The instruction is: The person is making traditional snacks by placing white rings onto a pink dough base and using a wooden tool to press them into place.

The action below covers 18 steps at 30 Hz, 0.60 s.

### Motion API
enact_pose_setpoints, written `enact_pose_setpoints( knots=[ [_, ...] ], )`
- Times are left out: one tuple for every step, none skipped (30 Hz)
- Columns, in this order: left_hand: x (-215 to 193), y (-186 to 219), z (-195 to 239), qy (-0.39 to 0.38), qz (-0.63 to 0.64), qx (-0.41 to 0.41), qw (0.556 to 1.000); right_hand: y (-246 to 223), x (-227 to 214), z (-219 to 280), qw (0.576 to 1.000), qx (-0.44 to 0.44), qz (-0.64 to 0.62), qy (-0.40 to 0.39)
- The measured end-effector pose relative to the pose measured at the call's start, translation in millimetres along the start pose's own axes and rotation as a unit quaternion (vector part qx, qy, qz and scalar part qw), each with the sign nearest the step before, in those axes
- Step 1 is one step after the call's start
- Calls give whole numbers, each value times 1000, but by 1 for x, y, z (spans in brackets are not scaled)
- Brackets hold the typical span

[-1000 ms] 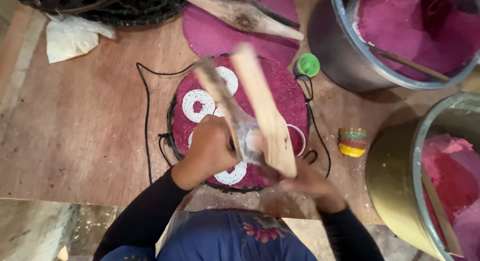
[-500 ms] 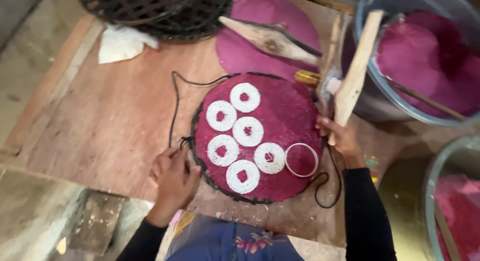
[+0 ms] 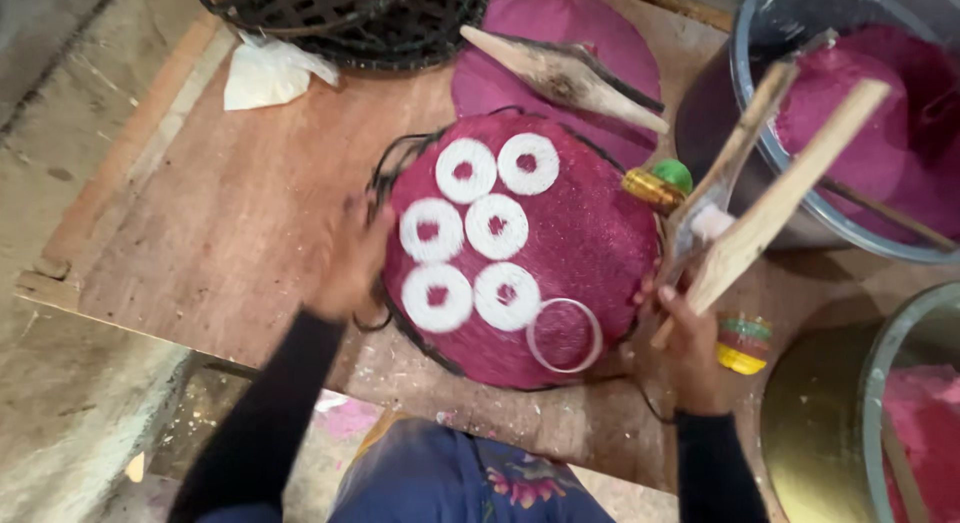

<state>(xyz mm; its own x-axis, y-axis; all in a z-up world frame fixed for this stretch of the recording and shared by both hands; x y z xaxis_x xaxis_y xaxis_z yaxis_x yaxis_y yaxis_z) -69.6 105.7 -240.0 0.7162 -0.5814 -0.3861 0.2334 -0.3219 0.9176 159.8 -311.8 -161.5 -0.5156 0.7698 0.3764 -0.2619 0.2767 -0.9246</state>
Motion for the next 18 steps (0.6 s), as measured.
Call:
enact_pose_setpoints(
  knots=[
    [2, -7, -26, -11, 8, -29, 999, 3, 5, 19, 1000, -11, -16, 8],
    [0, 2, -51, 9, -141, 163, 976, 9, 12, 36, 1000, -16, -26, 8],
    [2, 11, -67, 24, -282, 346, 894, 16, 18, 53, 999, -20, -35, 8],
    [8, 11, -83, -6, -273, 343, 899, 25, 24, 69, 999, -24, -43, 8],
    [15, 14, -96, -36, -263, 339, 902, 36, 27, 84, 998, 6, -33, 48],
    [23, 12, -111, -81, -36, 148, 985, 46, 30, 98, 995, 36, -24, 88],
    [38, 11, -119, -119, 195, -57, 972, 53, 37, 109, 997, 29, -30, 66],
    [44, 24, -127, -131, -14, 16, 991, 59, 44, 120, 998, 24, -38, 44],
    [49, 38, -130, -137, -222, 89, 961, 62, 49, 129, 998, 19, -47, 22],
    [52, 49, -128, -128, -250, 61, 958, 61, 52, 138, 999, 27, -41, 14],
    [55, 64, -126, -120, -277, 32, 953, 56, 53, 144, 999, 36, -34, 6],
    [57, 82, -122, -110, -303, 6, 946, 49, 54, 147, 999, 43, -27, -2],
    [54, 106, -114, -61, -246, 52, 966, 39, 52, 149, 997, 70, 25, 19],
    [49, 131, -104, -10, -187, 98, 977, 27, 49, 147, 991, 97, 78, 39],
    [51, 154, -90, -60, -16, 87, 994, 13, 46, 143, 982, 123, 130, 59],
    [52, 174, -70, -107, 158, 71, 979, -1, 49, 138, 987, 116, 109, -9],
    [47, 189, -43, -197, 258, 51, 945, -14, 54, 132, 987, 108, 87, -77],
    [39, 207, -20, -206, 349, 94, 909, -25, 59, 125, 982, 101, 64, -147]
  ],
)
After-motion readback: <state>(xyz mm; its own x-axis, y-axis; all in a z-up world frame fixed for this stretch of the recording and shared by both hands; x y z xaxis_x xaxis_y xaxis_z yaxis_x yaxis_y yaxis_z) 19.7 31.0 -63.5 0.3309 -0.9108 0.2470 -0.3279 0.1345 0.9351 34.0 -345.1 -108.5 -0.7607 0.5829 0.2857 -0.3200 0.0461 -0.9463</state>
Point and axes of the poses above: each hand's wrist, its own z-axis away from the middle knuckle, its own x-axis out of the palm, y = z × x, the point moved 3 cm from there along -z, towards the middle knuckle, and after that the axes turned 6 degrees about -z, right-handed, at the moved point
